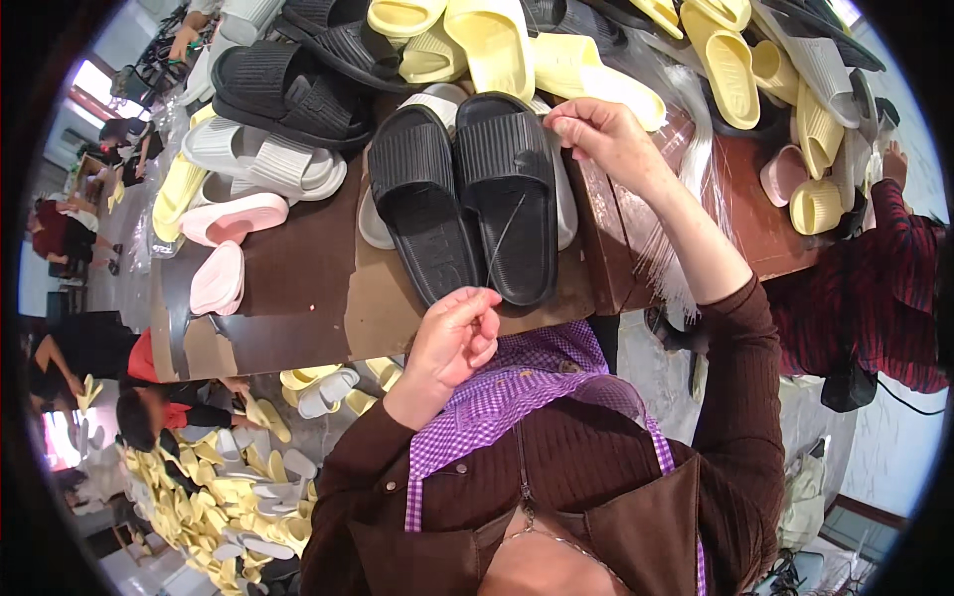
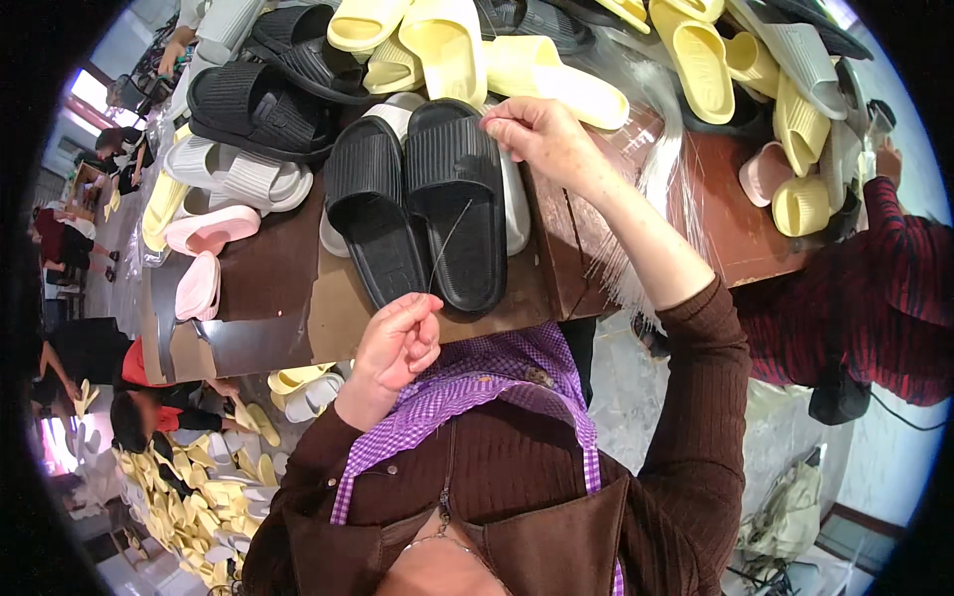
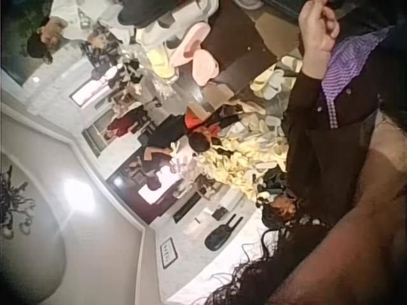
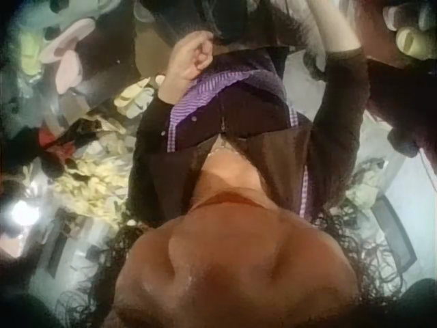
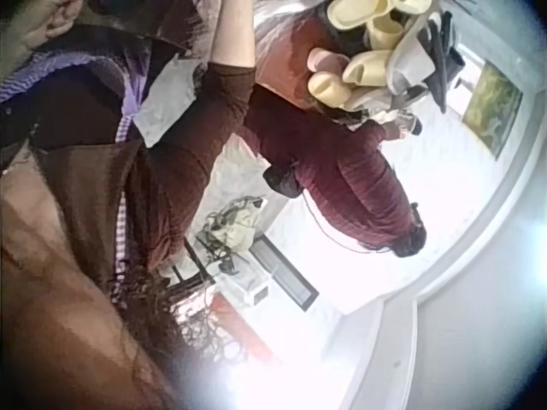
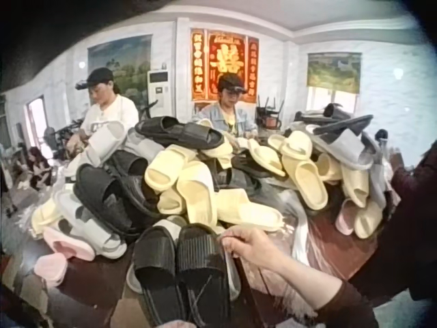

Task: The person pairs slide sandals from the table and fastens each pair together by hand using plastic tag fasteners.

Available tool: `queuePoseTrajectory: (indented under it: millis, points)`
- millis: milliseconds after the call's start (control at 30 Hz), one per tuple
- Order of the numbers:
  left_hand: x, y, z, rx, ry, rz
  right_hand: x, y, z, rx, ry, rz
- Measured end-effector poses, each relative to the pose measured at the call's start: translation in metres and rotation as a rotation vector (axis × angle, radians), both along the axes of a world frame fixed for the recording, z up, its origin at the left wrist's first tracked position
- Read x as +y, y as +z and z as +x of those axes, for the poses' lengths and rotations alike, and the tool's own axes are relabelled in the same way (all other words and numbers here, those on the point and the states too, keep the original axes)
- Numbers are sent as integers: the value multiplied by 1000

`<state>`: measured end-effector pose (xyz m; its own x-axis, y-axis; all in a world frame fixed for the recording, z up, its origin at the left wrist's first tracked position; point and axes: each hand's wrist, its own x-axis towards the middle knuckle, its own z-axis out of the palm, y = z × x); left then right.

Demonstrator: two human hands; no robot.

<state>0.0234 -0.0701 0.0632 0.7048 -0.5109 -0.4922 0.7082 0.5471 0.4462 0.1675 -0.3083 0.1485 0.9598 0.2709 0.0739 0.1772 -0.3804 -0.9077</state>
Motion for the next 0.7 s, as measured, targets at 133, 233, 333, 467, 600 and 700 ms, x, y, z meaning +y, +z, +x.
queuePoseTrajectory:
  millis: [133, 233, 333, 467, 600, 700]
  points:
    - [-17, -1, 24, -41, 99, -6, 1, -1, 8, -16, -1, -8]
    - [-34, -2, 52, -77, 157, -38, 0, -5, 27, -148, 16, -77]
    - [-53, 1, 72, -98, 214, -4, 4, -5, 46, -270, 24, -137]
    - [-69, -3, 93, -136, 275, 21, 20, -9, 66, -386, 19, -243]
    - [-74, -3, 104, -128, 326, 47, 46, -8, 71, -412, -2, -543]
    - [-74, -3, 109, -104, 349, 53, 67, -1, 66, -403, -32, -917]
